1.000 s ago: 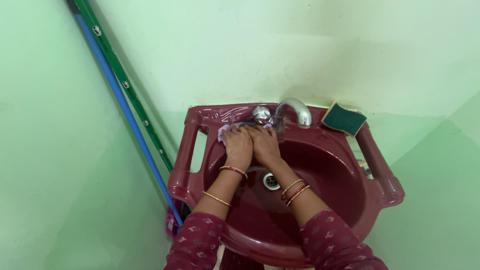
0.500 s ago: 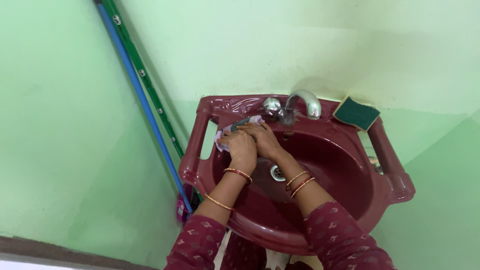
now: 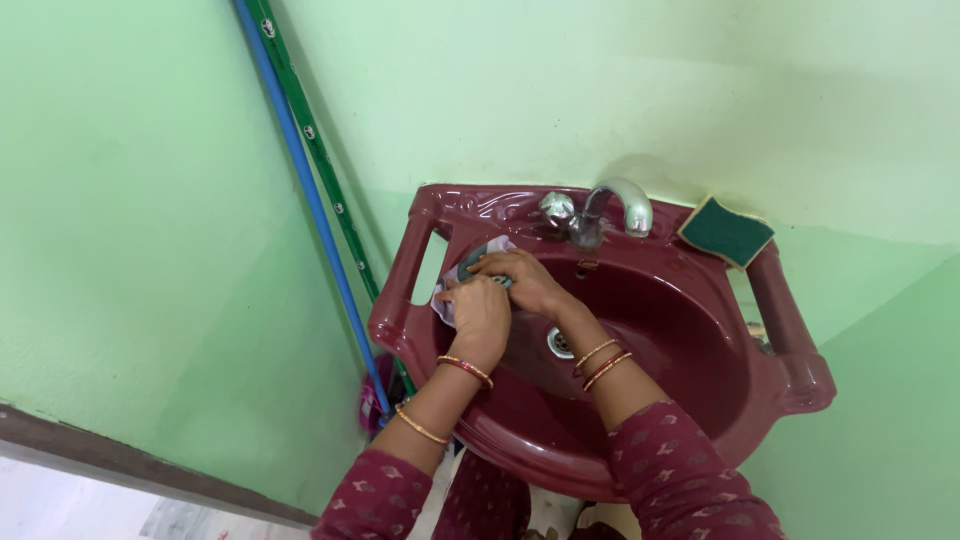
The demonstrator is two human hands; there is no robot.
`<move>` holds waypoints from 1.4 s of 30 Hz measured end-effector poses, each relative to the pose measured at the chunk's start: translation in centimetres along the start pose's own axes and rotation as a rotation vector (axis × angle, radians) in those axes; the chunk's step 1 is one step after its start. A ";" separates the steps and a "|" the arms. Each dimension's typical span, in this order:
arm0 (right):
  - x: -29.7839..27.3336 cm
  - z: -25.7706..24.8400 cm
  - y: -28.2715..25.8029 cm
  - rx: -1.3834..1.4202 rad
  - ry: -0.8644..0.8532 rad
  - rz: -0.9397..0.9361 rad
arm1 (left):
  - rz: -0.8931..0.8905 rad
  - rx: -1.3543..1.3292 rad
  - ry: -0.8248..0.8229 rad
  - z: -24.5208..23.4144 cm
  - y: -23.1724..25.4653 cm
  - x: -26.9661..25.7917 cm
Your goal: The person washes a small patterned cloth by hand in a maroon sink, repeatedly wetting, scrubbing, and rinsing it under running water. The cloth is wrung and manipulated throughout the process.
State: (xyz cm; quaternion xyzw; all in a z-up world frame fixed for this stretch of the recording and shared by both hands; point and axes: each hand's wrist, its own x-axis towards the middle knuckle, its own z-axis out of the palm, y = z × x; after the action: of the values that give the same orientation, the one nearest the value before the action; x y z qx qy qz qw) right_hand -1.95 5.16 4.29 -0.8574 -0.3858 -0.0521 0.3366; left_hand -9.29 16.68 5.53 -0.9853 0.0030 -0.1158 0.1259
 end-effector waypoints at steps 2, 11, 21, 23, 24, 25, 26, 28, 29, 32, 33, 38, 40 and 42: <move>0.0 0.1 -0.2 0.037 0.000 -0.010 | 0.011 -0.094 -0.043 -0.5 -0.4 -0.5; 0.4 -0.1 -1.8 0.135 -0.057 -0.090 | 0.048 -0.231 0.041 -0.2 -2.2 -2.8; -0.1 -0.4 -2.0 -0.098 0.037 -0.054 | 0.056 -0.065 0.180 1.6 -2.0 -1.3; -0.3 -0.8 -1.9 -0.184 0.019 0.043 | 0.069 0.009 0.221 2.0 -2.0 0.1; -0.4 -1.0 -1.8 -0.228 0.010 0.092 | 0.077 0.046 0.242 2.4 -1.9 1.0; -0.5 -1.1 -1.7 -0.260 0.034 0.130 | 0.098 -0.007 0.199 2.8 -1.9 1.9; -0.6 -1.0 -1.6 -0.293 0.057 0.167 | 0.119 -0.061 0.155 3.2 -1.8 2.9; -0.7 -0.9 -1.2 -0.362 0.088 0.237 | 0.167 -0.149 0.115 4.1 -1.7 4.8; -0.7 -0.8 -0.8 -0.398 0.096 0.271 | 0.195 -0.184 0.120 4.5 -1.6 5.8; -0.9 -0.3 0.8 -0.502 0.158 0.304 | 0.256 -0.293 0.052 4.9 -1.2 8.7; -0.9 -0.1 1.4 -0.538 0.184 0.299 | 0.268 -0.330 0.018 4.8 -1.2 9.6; -1.0 0.8 3.1 -0.624 0.278 0.295 | 0.289 -0.297 -0.130 4.3 -0.4 11.5; -1.4 1.0 2.9 -0.652 0.320 0.294 | 0.279 -0.279 -0.117 4.6 0.2 11.4; -1.1 1.1 2.1 -0.649 0.366 0.330 | 0.265 -0.272 -0.073 5.1 0.6 10.8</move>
State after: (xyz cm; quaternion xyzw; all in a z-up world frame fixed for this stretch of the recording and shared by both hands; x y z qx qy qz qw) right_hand -1.46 4.12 1.98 -0.9462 -0.1403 -0.2680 0.1153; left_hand 2.41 17.03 3.01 -0.9877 0.1435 -0.0612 0.0058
